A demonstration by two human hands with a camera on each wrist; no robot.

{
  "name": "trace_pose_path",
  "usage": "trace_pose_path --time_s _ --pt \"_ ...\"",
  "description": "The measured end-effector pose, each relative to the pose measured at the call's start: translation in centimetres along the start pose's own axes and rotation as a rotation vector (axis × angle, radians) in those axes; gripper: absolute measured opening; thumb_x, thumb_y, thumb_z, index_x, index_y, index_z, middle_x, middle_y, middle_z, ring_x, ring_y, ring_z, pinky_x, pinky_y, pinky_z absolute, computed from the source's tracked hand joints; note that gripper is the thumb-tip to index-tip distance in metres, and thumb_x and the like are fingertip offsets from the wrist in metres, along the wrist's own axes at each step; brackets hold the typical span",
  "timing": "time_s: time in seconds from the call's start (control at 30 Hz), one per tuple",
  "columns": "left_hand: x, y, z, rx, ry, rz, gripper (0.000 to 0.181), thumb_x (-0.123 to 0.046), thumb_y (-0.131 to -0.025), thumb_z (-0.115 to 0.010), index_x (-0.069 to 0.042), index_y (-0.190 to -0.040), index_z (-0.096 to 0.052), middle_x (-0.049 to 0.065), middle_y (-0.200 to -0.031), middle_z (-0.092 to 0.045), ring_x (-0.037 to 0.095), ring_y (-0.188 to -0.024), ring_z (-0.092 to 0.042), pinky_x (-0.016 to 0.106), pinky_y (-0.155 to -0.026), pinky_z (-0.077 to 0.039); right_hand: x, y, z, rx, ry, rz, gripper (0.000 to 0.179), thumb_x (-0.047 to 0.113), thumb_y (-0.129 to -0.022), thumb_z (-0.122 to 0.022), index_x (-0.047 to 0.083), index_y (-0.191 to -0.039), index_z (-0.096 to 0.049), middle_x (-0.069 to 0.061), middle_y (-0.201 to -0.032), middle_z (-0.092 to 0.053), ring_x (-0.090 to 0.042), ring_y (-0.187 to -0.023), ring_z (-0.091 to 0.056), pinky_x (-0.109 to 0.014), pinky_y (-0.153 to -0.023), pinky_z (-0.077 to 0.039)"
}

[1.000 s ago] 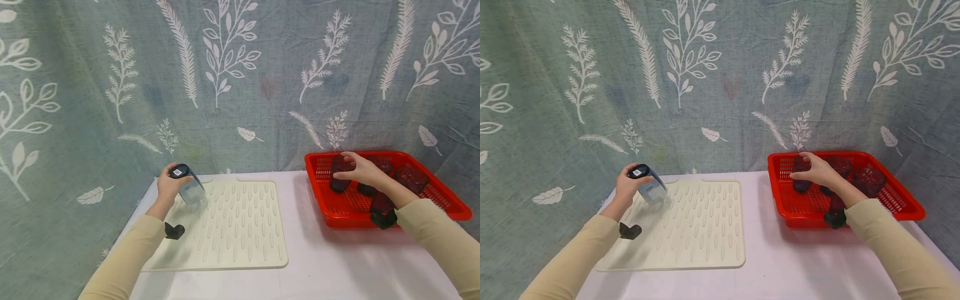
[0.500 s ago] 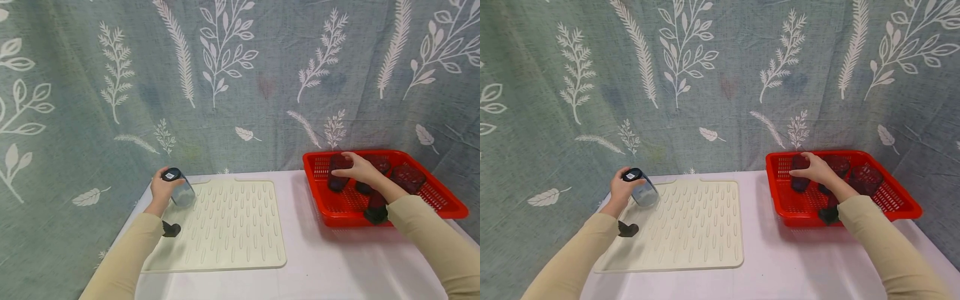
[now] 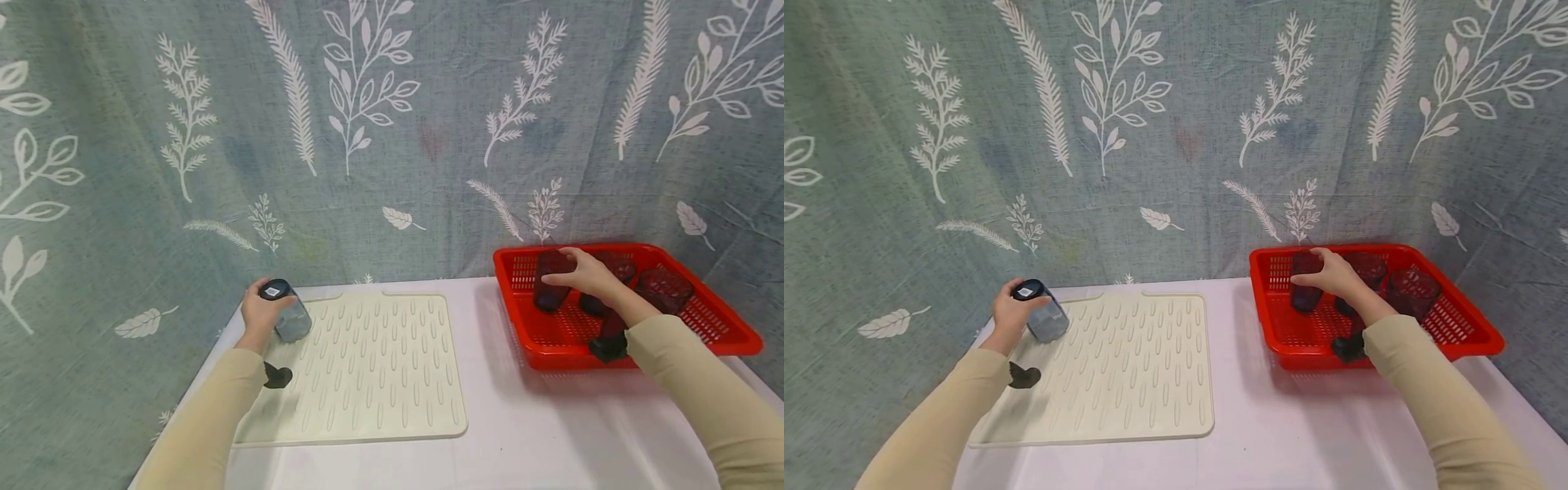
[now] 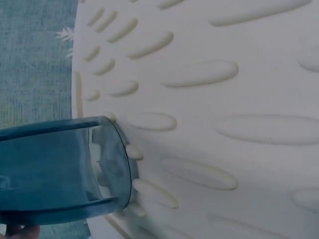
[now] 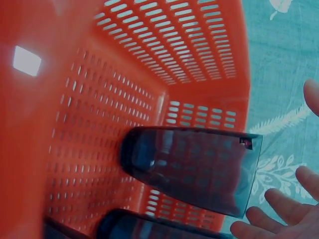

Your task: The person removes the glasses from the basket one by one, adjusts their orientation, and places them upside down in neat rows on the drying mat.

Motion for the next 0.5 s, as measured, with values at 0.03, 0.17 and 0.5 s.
trace_pose_path --time_s 0.03,0.17,0.5 --pt "0.0 -0.1 0.0 0.004 -0.007 -0.005 0.079 -0.015 -0.075 -0.075 -0.011 -0.142 -0.032 0.018 -0.142 -0.033 0.036 -0.129 -0.032 0.047 -0.102 -0.035 0.0 -0.1 0.0 0.001 0.001 -0.001 0.096 0.049 -0.081 -0.063 -0.006 -0.142 -0.014 -0.036 -0.14 -0.021 -0.05 -0.125 -0.025 -0.063 -0.099 -0.026" --pt "0.3 -0.3 0.1 0.028 -0.038 -0.012 0.079 -0.017 -0.077 -0.073 -0.011 -0.143 -0.03 0.019 -0.144 -0.03 0.037 -0.132 -0.028 0.048 -0.103 -0.033 0.2 -0.3 0.1 0.006 0.0 -0.01 0.096 0.049 -0.081 -0.062 -0.006 -0.142 -0.014 -0.036 -0.14 -0.02 -0.05 -0.125 -0.025 -0.064 -0.099 -0.026" --pt "0.7 -0.8 0.0 0.063 -0.014 -0.003 0.081 -0.018 -0.078 -0.073 -0.014 -0.144 -0.026 0.019 -0.143 -0.03 0.037 -0.129 -0.033 0.05 -0.101 -0.035 0.1 -1.2 0.3 -0.002 0.007 -0.016 0.097 0.049 -0.081 -0.062 -0.007 -0.142 -0.011 -0.036 -0.141 -0.018 -0.051 -0.125 -0.023 -0.064 -0.099 -0.026"
Point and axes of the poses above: each hand's wrist, its own y-axis away from the middle knuckle, its own z-axis out of the back of the hand, x = y × z, the point moved 3 cm from there along -y, towards the middle knuckle
